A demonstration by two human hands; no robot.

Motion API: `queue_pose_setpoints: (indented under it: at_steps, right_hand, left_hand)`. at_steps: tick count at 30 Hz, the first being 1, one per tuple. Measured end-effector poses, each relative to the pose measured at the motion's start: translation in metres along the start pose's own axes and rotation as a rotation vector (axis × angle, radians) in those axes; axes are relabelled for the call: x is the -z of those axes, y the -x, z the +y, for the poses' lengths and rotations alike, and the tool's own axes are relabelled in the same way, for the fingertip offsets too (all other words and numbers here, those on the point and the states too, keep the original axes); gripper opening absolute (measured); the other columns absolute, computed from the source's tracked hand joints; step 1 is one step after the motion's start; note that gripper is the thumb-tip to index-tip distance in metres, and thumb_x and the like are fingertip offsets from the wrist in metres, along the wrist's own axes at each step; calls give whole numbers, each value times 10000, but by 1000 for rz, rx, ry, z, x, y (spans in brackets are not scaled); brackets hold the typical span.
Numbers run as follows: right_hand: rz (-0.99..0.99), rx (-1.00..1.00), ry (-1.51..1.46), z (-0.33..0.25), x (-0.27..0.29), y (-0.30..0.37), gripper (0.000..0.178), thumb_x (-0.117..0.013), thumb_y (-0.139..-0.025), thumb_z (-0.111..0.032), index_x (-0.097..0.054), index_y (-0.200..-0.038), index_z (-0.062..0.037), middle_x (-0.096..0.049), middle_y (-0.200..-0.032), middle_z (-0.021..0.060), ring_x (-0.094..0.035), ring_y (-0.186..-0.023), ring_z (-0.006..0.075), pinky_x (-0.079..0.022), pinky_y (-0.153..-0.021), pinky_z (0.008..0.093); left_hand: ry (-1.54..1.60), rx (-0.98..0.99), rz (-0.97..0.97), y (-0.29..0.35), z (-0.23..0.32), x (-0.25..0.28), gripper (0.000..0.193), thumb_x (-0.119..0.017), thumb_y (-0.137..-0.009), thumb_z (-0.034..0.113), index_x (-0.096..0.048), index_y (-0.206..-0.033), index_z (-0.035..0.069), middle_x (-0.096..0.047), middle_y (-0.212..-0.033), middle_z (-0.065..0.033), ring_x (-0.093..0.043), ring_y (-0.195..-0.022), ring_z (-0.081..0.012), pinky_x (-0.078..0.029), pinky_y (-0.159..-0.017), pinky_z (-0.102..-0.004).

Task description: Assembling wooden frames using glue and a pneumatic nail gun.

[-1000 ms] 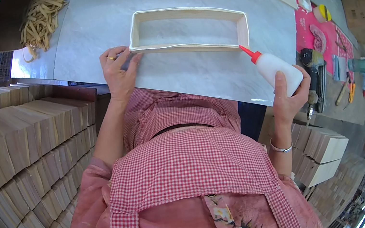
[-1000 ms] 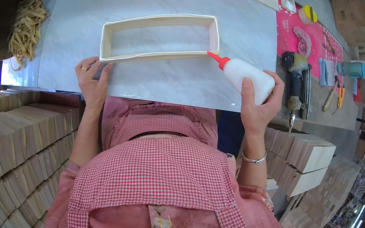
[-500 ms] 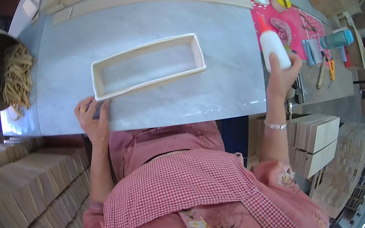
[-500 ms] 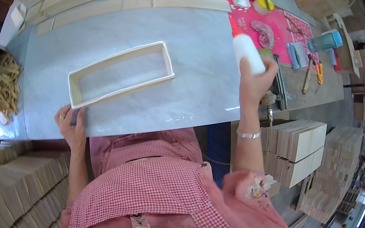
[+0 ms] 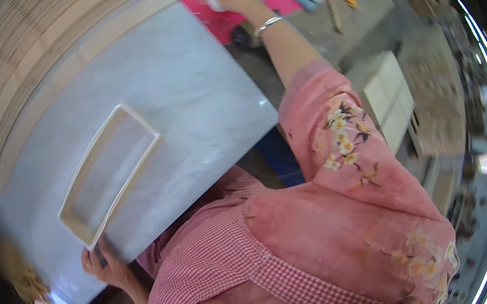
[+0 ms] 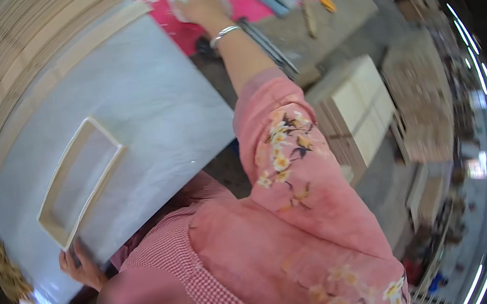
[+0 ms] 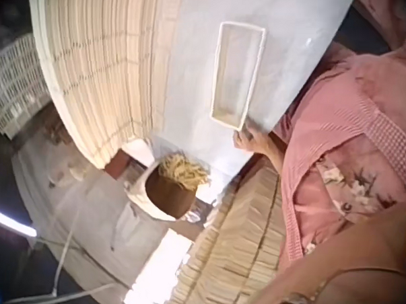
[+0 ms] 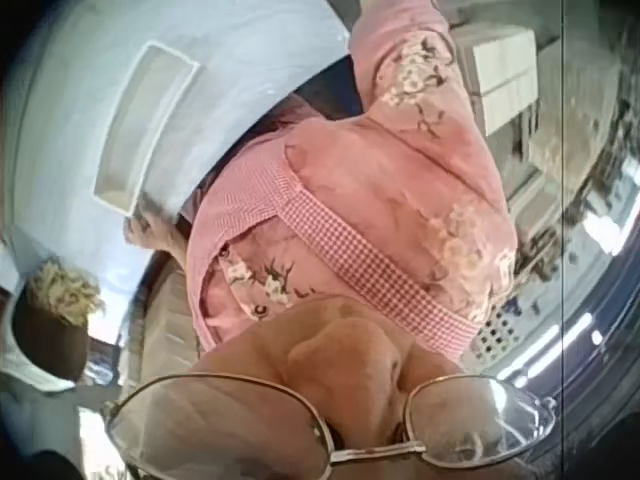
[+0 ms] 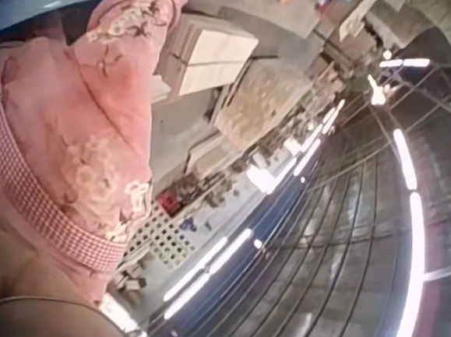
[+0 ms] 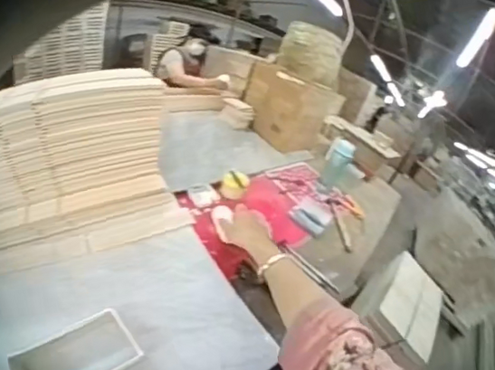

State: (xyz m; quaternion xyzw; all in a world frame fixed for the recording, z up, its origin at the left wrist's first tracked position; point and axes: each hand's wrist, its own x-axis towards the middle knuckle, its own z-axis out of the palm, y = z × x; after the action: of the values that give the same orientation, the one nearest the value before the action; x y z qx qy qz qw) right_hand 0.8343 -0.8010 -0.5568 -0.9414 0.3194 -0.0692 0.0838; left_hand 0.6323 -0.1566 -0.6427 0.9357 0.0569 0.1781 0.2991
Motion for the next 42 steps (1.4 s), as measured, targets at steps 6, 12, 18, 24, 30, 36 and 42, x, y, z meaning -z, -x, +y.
queue_pose_setpoints:
  at_steps: [6,12,18,24,30,36,42]
  right_hand:
    - [264,-84,193,109,135,123,663,-607,-894,-562,-626,-1221,15,-721,-1080,197,-686,-1008,378,-542,-855,451]
    - [-55,-737,317,275,196,229,937,-469,-913,-737,-629,-1216,136,-674,-1188,301,-658,-1110,419,-524,-918,448]
    - [-148,-803,386,251,191,235,867,-487,-899,-728,-683,-1209,57,-707,-1200,198,-679,-1096,374,-515,-879,470]
    - [-129,-799,282,260,185,228,891,-585,-834,-726,-658,-1242,62,-703,-1206,195,-670,-1117,383,-504,-907,498]
    - [36,-886,73,279,179,236,925,-711,-759,-671,-622,-1255,105,-690,-1198,242,-662,-1125,403,-503,-941,497]
    - [205,-658,-227,279,166,240,842,-793,-761,-501,-609,-1207,189,-688,-1084,268,-693,-897,338,-564,-768,389]
    - [179,183,-493,76,160,249,851,-819,-722,-200,-430,-1457,-20,-539,-1344,175,-563,-1154,314,-476,-962,377]
  left_hand:
    - [25,108,-55,-6,11,-3,281,-730,-948,219,-713,-1161,35,-577,-1248,-78,-545,-1144,-237,-458,-971,-325]
    - [42,141,-49,-3,18,0,299,-729,-950,236,-716,-1176,40,-575,-1254,-79,-534,-1165,-241,-460,-977,-336]
    - [40,50,-40,-2,16,3,313,-735,-944,242,-718,-1176,34,-589,-1259,-88,-525,-1178,-252,-465,-976,-350]
    - [74,-3,-22,-1,16,-2,324,-759,-917,223,-718,-1173,28,-612,-1256,-99,-521,-1187,-263,-472,-977,-365]
    - [81,-21,-14,-4,24,-4,344,-782,-887,198,-714,-1165,8,-624,-1245,-101,-524,-1190,-273,-477,-979,-378]
    - [47,-93,69,-5,22,7,382,-763,-865,130,-684,-1212,-6,-609,-1260,-129,-525,-1184,-293,-456,-1000,-378]
    - [442,11,76,-12,74,49,467,-621,-884,18,-593,-1350,15,-579,-1330,-146,-544,-1185,-265,-418,-1034,-377]
